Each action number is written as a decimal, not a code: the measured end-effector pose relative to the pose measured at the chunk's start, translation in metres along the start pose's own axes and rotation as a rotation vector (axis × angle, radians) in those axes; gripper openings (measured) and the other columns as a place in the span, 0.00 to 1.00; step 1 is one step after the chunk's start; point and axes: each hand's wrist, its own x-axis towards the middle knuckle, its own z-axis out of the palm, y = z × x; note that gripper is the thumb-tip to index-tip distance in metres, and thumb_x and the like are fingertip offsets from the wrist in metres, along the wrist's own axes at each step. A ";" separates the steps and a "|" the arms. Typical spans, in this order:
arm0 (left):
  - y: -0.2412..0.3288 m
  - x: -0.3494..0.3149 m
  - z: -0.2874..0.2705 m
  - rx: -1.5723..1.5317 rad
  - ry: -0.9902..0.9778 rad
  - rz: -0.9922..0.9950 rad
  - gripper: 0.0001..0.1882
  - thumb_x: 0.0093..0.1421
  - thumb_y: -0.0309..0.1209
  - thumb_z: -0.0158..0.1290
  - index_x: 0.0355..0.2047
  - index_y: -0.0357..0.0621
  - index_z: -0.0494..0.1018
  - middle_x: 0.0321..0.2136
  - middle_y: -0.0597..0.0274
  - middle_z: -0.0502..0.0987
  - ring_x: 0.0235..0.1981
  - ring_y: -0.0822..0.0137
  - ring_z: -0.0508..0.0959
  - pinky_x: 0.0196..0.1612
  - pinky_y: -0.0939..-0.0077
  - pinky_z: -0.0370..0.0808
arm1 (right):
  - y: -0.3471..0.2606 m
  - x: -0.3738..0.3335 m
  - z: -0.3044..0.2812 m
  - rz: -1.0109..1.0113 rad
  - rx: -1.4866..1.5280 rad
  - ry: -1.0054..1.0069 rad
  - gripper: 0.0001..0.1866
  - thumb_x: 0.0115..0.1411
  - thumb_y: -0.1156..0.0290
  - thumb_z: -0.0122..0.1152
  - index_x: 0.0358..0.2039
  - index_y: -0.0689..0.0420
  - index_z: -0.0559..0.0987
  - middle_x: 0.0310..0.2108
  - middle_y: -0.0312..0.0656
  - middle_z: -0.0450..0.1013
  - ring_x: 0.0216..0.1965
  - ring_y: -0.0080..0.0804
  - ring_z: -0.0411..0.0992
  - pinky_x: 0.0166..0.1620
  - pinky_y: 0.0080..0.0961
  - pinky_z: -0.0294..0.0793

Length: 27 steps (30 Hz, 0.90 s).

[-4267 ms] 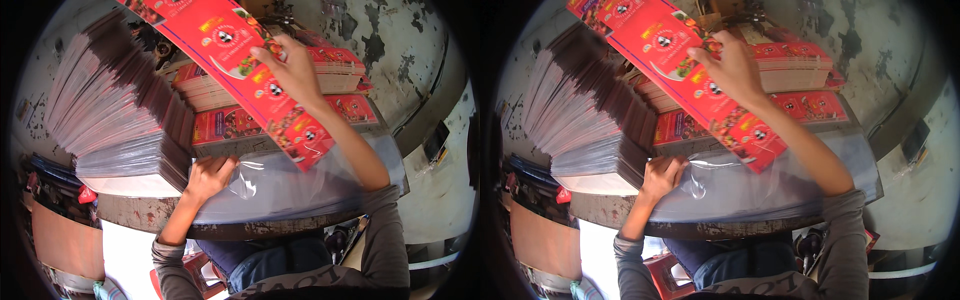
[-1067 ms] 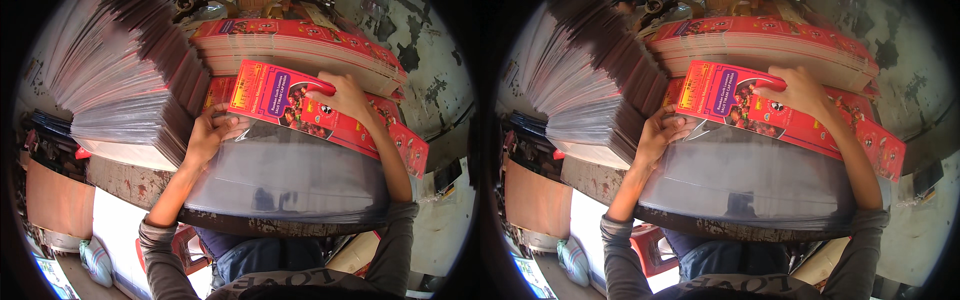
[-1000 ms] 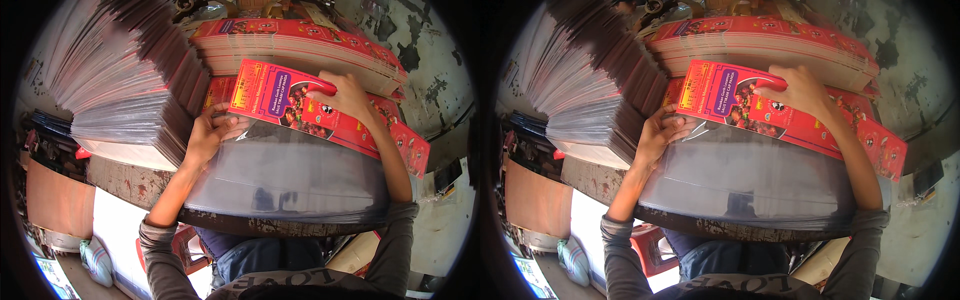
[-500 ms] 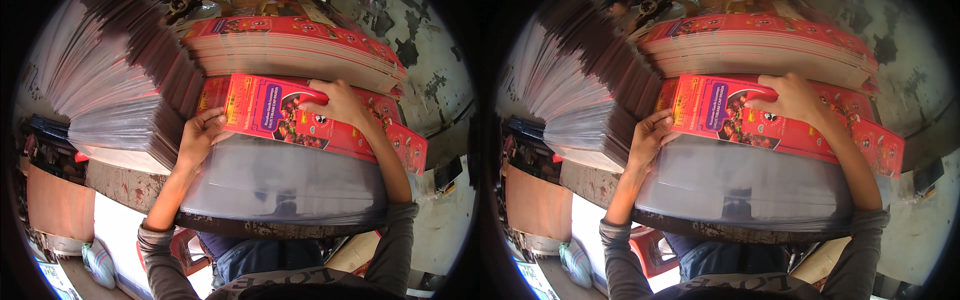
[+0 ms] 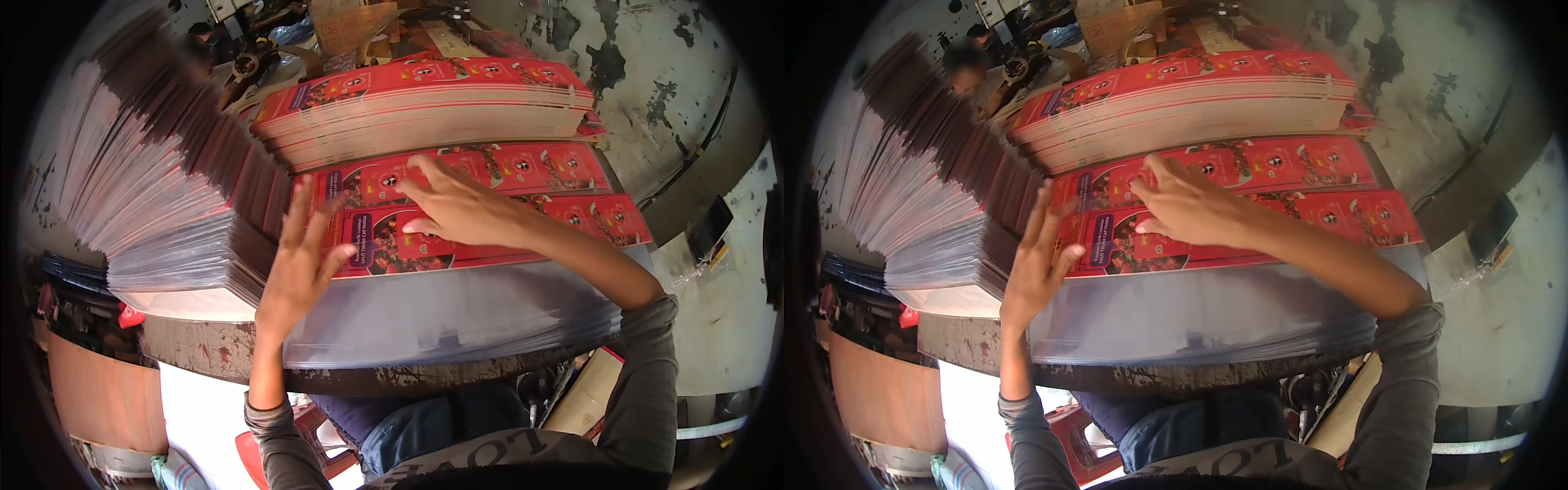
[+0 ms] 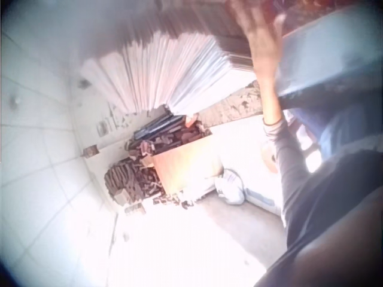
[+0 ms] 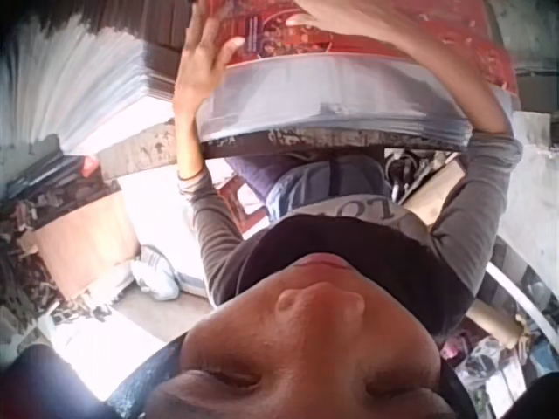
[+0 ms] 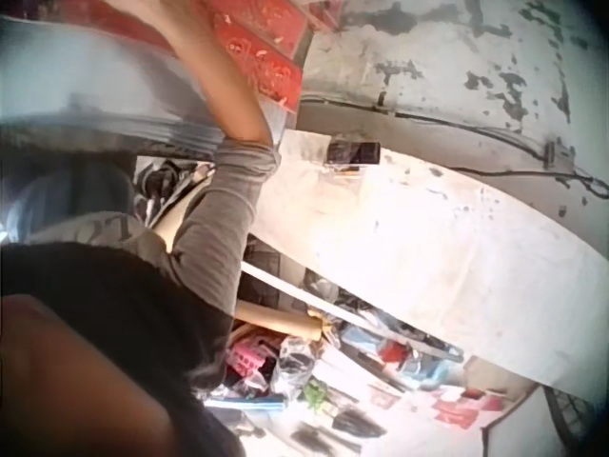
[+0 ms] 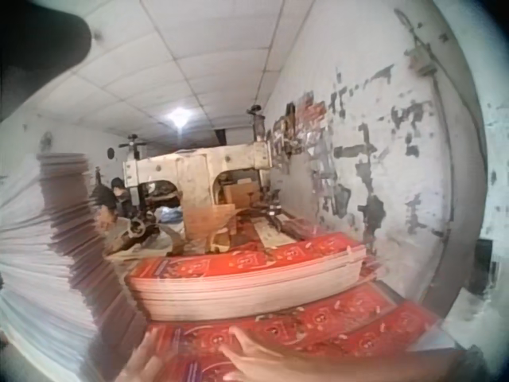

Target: The person inserts printed paper strips into plastic sleeves one at a time by hand.

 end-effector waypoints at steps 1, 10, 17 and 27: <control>0.001 -0.003 -0.002 -0.130 -0.178 -0.001 0.30 0.59 0.40 0.51 0.59 0.46 0.58 0.64 0.42 0.43 0.64 0.41 0.48 0.61 0.58 0.55 | -0.017 0.001 -0.016 0.060 0.053 -0.070 0.21 0.58 0.62 0.56 0.46 0.64 0.69 0.44 0.53 0.65 0.37 0.45 0.73 0.36 0.38 0.74; -0.011 -0.016 0.028 0.075 -0.424 0.038 0.36 0.60 0.55 0.41 0.63 0.52 0.51 0.63 0.44 0.47 0.65 0.51 0.49 0.64 0.46 0.43 | -0.167 -0.045 -0.094 -0.258 0.333 0.632 0.07 0.44 0.74 0.57 0.26 0.48 0.78 0.15 0.27 0.55 0.16 0.19 0.59 0.21 0.16 0.56; -0.020 -0.028 0.022 0.079 -0.426 -0.024 0.38 0.60 0.56 0.41 0.64 0.50 0.49 0.65 0.50 0.44 0.65 0.49 0.47 0.64 0.47 0.42 | -0.110 -0.084 -0.112 -0.368 0.399 0.491 0.06 0.39 0.74 0.57 0.22 0.51 0.77 0.16 0.32 0.61 0.15 0.23 0.60 0.23 0.20 0.61; -0.006 0.004 0.013 0.068 -0.484 -0.094 0.40 0.59 0.59 0.39 0.64 0.49 0.45 0.63 0.44 0.47 0.65 0.46 0.46 0.62 0.39 0.43 | 0.057 -0.163 -0.073 0.606 -0.068 -0.146 0.34 0.50 0.55 0.61 0.57 0.52 0.65 0.52 0.49 0.60 0.54 0.48 0.60 0.55 0.45 0.56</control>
